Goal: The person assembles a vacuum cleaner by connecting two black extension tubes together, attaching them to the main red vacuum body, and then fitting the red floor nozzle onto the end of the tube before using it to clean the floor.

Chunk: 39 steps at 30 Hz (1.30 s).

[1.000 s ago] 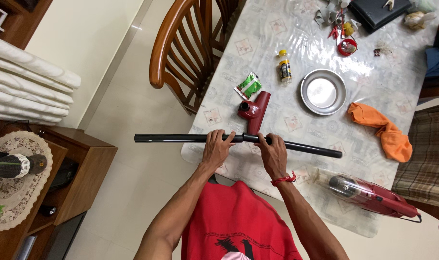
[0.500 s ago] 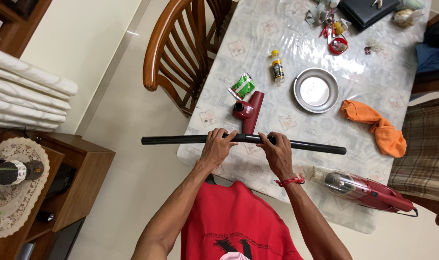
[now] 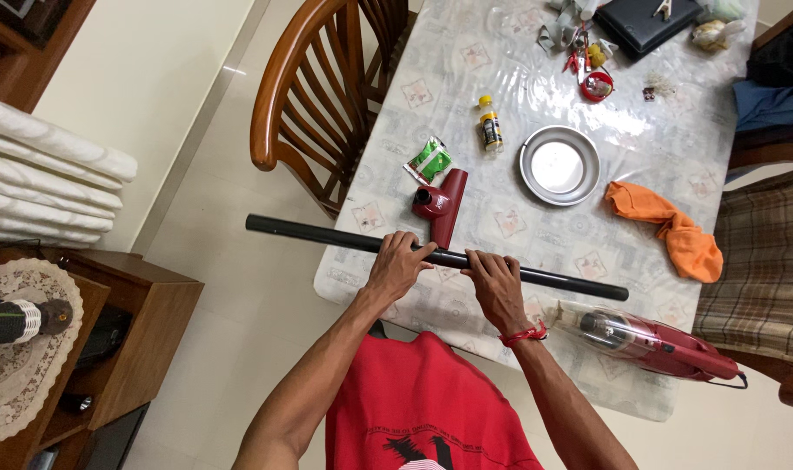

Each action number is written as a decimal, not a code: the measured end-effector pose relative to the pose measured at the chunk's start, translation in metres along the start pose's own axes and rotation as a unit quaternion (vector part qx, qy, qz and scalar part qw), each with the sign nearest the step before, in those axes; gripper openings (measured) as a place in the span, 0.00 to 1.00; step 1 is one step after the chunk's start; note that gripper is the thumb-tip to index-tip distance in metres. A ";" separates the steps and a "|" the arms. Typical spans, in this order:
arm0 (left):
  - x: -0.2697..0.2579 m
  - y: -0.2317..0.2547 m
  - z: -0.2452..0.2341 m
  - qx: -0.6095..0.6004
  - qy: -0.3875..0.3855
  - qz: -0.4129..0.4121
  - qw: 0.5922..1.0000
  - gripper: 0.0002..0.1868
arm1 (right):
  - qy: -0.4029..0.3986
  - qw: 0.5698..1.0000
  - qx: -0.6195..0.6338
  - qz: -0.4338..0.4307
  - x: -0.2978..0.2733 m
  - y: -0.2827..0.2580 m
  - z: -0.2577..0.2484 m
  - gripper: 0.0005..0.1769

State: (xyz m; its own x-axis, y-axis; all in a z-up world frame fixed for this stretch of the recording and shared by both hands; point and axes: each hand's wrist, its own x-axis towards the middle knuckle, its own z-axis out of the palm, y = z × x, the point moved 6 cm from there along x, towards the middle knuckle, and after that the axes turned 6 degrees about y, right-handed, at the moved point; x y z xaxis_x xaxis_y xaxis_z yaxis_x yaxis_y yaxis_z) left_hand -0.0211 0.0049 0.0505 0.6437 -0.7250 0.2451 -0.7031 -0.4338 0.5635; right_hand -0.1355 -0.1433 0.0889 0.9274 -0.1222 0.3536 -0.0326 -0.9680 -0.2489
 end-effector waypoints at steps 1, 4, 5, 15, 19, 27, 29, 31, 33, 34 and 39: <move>0.000 0.001 -0.001 0.006 0.011 0.010 1.000 0.21 | -0.001 1.000 0.006 0.003 -0.001 0.000 0.001 0.22; -0.002 0.004 -0.001 0.034 0.049 0.039 0.997 0.20 | -0.032 0.999 0.036 0.017 0.000 0.006 0.004 0.19; -0.002 0.006 0.000 0.048 0.065 0.050 0.996 0.19 | -0.047 0.997 0.047 0.023 0.002 0.010 0.004 0.18; -0.007 0.011 -0.004 0.059 -0.002 0.037 0.998 0.23 | -0.059 0.994 -0.044 -0.078 0.023 -0.012 -0.028 0.29; -0.001 0.004 -0.001 0.056 -0.046 0.009 0.997 0.24 | -0.043 0.993 -0.088 -0.070 0.017 -0.009 -0.015 0.23; -0.012 0.010 0.000 0.070 0.026 0.060 0.995 0.21 | -0.206 0.978 0.020 0.037 0.007 0.008 0.008 0.23; -0.019 0.015 0.003 0.089 0.019 0.065 0.994 0.23 | -0.231 0.966 0.096 0.064 0.016 0.012 0.005 0.25; -0.024 0.021 0.007 0.097 -0.001 0.064 0.993 0.24 | -0.345 0.925 0.083 0.139 0.018 0.023 0.008 0.27; -0.024 0.024 0.009 0.094 -0.030 0.062 0.993 0.27 | -0.383 0.911 0.056 0.141 0.019 0.022 0.000 0.28; -0.022 0.023 0.007 0.089 -0.035 0.060 0.994 0.28 | -0.366 0.924 0.035 0.106 0.023 0.017 -0.003 0.29; -0.021 0.009 0.022 0.093 -0.094 0.055 0.990 0.25 | -0.254 0.966 -0.003 0.047 0.020 0.013 -0.001 0.19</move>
State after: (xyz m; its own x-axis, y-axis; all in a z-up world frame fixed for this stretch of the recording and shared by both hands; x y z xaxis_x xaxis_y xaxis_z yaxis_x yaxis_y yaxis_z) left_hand -0.0477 0.0046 0.0329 0.5045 -0.8528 0.1351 -0.8204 -0.4247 0.3828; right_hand -0.1178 -0.1582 0.0941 0.9835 -0.0875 -0.1583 -0.1259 -0.9594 -0.2525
